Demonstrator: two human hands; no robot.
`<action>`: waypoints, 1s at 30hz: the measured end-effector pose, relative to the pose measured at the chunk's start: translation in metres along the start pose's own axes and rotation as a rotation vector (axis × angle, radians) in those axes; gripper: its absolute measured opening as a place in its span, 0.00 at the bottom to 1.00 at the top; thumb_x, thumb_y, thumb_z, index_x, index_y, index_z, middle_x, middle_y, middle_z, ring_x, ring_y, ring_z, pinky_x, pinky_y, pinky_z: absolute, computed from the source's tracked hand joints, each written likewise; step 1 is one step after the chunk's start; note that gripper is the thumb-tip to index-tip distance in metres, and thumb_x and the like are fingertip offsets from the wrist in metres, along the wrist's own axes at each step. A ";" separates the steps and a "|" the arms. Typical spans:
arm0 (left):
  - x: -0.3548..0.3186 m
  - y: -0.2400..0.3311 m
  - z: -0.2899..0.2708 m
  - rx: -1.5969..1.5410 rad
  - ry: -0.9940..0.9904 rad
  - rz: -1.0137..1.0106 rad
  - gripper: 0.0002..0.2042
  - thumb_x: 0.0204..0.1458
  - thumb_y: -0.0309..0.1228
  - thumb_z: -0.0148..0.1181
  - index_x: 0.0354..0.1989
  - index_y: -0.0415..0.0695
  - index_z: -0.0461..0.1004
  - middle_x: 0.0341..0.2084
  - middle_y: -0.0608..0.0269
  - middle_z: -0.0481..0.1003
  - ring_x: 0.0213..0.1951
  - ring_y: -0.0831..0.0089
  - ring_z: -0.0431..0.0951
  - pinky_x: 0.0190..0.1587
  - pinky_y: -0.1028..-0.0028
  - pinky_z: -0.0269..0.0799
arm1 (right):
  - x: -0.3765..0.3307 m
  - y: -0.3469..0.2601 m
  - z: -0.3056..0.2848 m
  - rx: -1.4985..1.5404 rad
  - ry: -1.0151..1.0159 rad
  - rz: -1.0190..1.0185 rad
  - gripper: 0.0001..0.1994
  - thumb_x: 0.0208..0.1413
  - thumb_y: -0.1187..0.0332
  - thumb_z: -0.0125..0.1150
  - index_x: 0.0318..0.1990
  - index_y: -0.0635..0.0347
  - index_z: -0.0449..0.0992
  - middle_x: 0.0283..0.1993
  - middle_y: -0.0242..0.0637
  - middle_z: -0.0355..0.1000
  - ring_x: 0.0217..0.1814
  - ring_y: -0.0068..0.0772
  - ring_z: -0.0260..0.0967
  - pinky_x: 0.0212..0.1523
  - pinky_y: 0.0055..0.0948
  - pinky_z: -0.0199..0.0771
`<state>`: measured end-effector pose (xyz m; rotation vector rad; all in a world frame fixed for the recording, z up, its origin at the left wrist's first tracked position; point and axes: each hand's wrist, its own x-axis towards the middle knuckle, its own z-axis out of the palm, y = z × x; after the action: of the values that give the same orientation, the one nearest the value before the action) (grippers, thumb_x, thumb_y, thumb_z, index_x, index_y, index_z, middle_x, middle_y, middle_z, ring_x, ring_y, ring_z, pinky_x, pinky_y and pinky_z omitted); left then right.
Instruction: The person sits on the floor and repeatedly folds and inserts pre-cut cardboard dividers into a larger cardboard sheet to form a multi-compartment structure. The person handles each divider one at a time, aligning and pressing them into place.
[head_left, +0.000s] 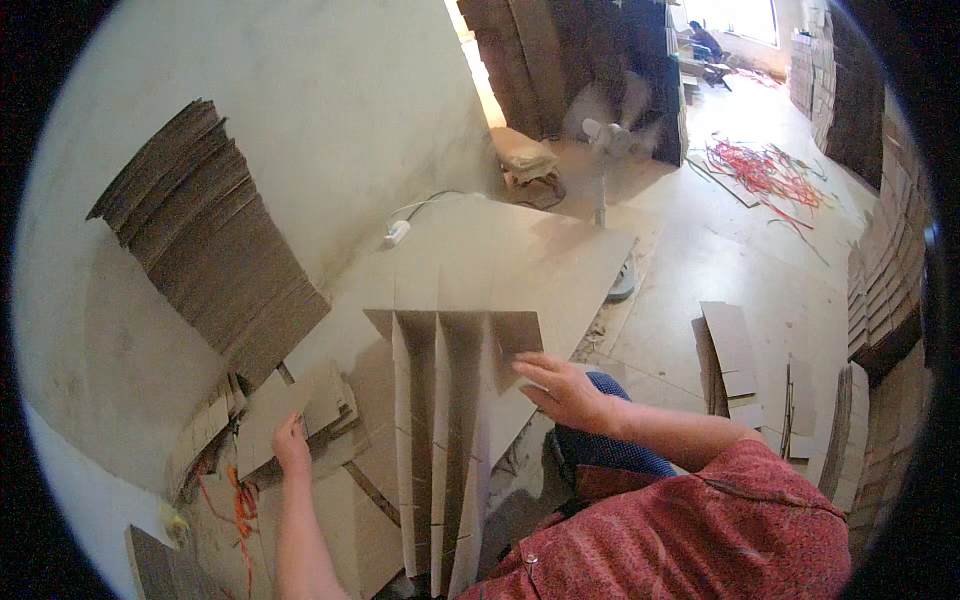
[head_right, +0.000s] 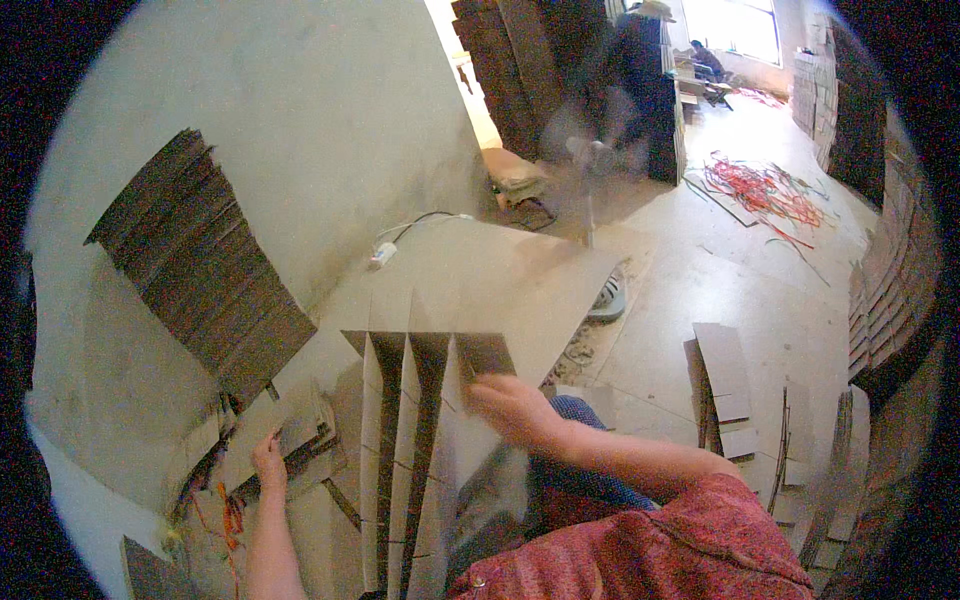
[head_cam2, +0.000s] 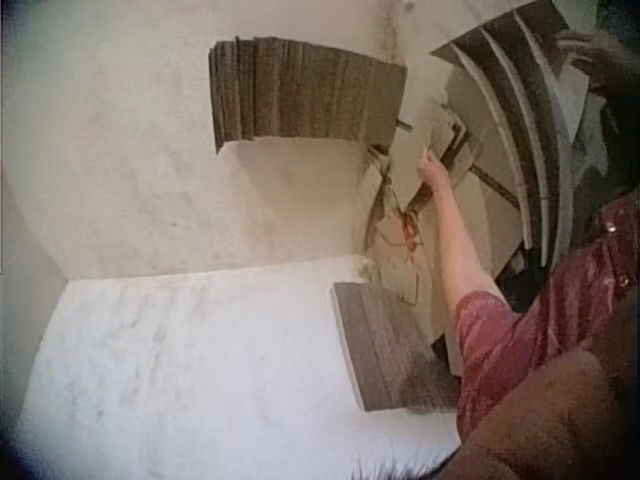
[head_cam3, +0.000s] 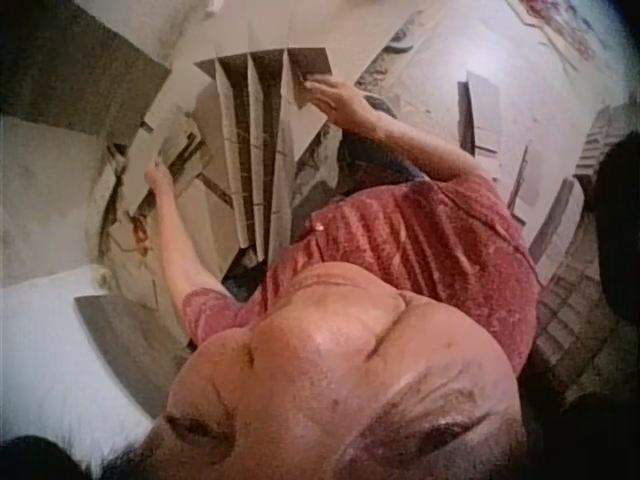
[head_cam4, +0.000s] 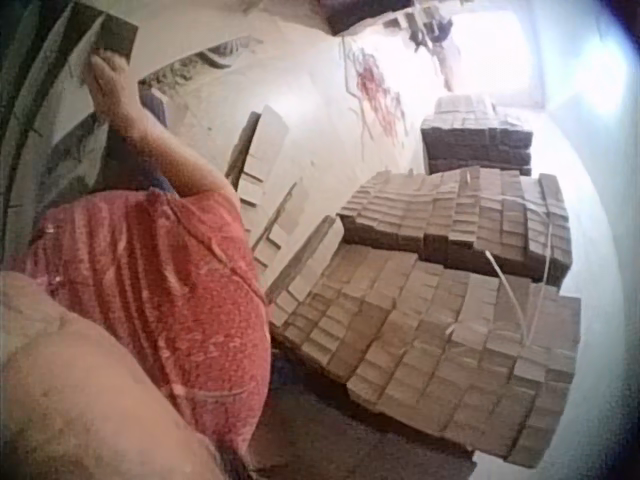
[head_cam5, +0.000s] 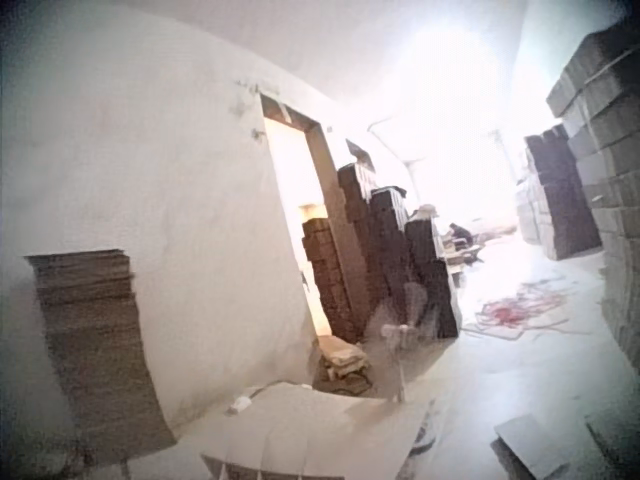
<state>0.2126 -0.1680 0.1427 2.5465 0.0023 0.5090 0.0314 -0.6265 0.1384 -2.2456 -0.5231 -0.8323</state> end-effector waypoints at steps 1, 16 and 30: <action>-0.007 0.016 -0.003 -0.140 0.059 0.096 0.13 0.53 0.20 0.49 0.45 0.38 0.75 0.42 0.50 0.76 0.45 0.60 0.75 0.48 0.67 0.70 | -0.012 -0.007 -0.007 0.031 -0.037 0.044 0.15 0.51 0.73 0.57 0.48 0.64 0.70 0.46 0.50 0.70 0.46 0.48 0.70 0.44 0.35 0.72; -0.228 0.196 -0.036 -0.173 -0.303 0.967 0.18 0.45 0.26 0.59 0.47 0.40 0.73 0.52 0.46 0.68 0.57 0.48 0.64 0.59 0.58 0.60 | -0.023 -0.090 -0.009 0.924 -0.006 0.740 0.10 0.51 0.73 0.53 0.40 0.60 0.76 0.34 0.29 0.75 0.34 0.25 0.71 0.36 0.29 0.71; -0.183 0.163 -0.069 -0.007 -0.396 0.116 0.12 0.53 0.31 0.54 0.41 0.35 0.73 0.26 0.47 0.74 0.26 0.65 0.73 0.34 0.71 0.68 | 0.029 -0.009 -0.055 0.849 0.258 0.447 0.12 0.56 0.68 0.56 0.44 0.66 0.75 0.38 0.29 0.74 0.40 0.20 0.66 0.43 0.24 0.67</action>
<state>0.0018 -0.2913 0.2149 2.6072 -0.2912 0.0399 0.0239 -0.6554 0.1934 -1.3667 -0.1755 -0.5114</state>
